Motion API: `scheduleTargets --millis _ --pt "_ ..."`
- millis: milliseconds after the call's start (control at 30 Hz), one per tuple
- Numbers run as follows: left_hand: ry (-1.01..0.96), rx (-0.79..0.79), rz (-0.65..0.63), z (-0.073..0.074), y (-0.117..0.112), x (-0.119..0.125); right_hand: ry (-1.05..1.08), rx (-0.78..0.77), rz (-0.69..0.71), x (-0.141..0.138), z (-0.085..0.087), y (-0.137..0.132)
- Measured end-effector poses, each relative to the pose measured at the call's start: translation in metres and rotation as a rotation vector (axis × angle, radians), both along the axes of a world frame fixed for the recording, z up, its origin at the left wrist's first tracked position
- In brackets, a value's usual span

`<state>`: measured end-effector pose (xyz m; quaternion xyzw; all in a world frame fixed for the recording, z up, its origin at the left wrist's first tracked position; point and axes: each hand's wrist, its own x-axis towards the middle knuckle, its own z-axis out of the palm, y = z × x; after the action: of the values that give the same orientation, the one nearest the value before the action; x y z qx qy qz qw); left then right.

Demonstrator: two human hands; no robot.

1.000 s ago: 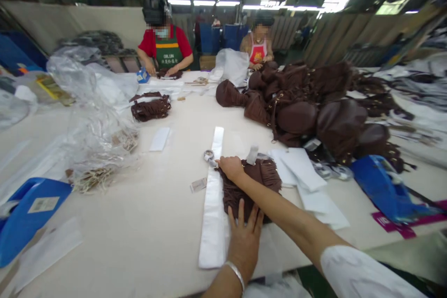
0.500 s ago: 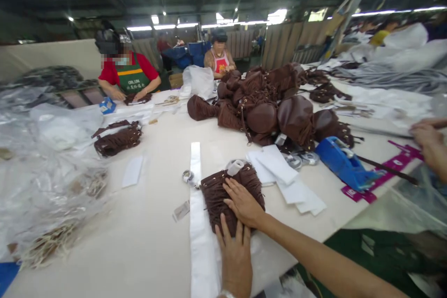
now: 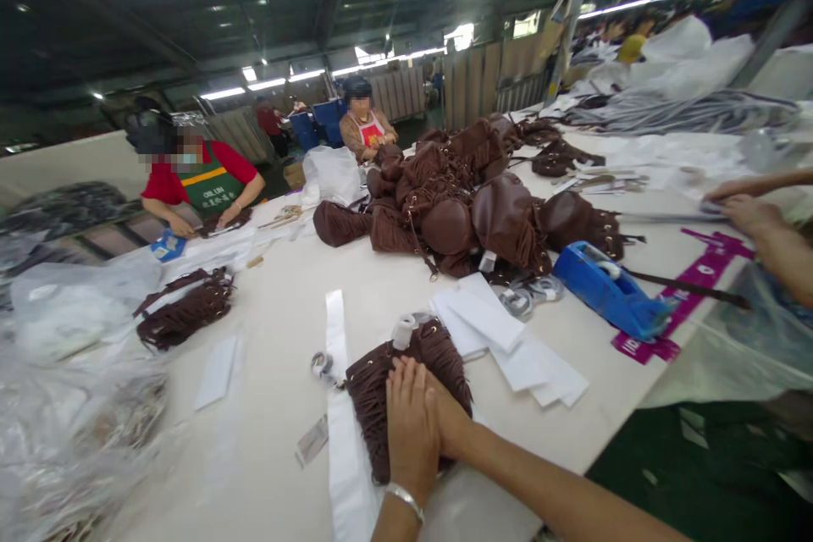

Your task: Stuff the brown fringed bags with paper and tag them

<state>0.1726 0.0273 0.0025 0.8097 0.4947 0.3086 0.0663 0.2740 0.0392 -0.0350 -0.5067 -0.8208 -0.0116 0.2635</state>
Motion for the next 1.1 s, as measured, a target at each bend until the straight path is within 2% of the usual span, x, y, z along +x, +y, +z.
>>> scheduleTargets --millis 100,200,333,400,467,567,667,767,867,1033,1100 --pt "0.001 -0.086 0.042 -0.034 0.01 -0.001 -0.053 -0.064 -0.085 0.013 0.004 0.0" --pt "0.031 -0.118 0.094 -0.048 0.01 -0.005 -0.072 -0.114 -0.243 0.03 0.0 0.001" --pt "0.21 -0.119 0.15 -0.041 0.01 0.001 -0.028 -0.126 -0.291 0.043 -0.018 -0.002" --pt "0.272 -0.097 0.177 -0.037 0.01 0.006 0.027 -0.12 -0.265 0.049 -0.02 -0.002" --pt "0.303 -0.083 0.185 -0.034 0.01 0.008 0.119 -0.109 -0.241 0.059 -0.013 0.006" --pt "0.325 -0.074 0.185 -0.03 0.01 0.009 0.194 -0.125 -0.244 0.077 0.01 0.035" --pt "0.347 -0.069 0.196 -0.028 0.01 0.009 0.043 -0.187 -0.15 0.087 0.027 0.075" --pt "0.358 -0.069 0.203 -0.027 0.009 0.01 -0.159 -0.246 -0.017 0.088 0.031 0.103" --pt "0.36 -0.072 0.21 -0.028 0.009 0.011 -0.312 -0.184 0.048 0.088 0.035 0.108" --pt "0.35 -0.069 0.221 -0.027 0.009 0.011 -0.417 0.034 0.117 0.096 0.054 0.091" --pt "0.337 -0.062 0.225 -0.026 0.009 0.011 -0.436 0.008 0.133 0.101 0.06 0.081"
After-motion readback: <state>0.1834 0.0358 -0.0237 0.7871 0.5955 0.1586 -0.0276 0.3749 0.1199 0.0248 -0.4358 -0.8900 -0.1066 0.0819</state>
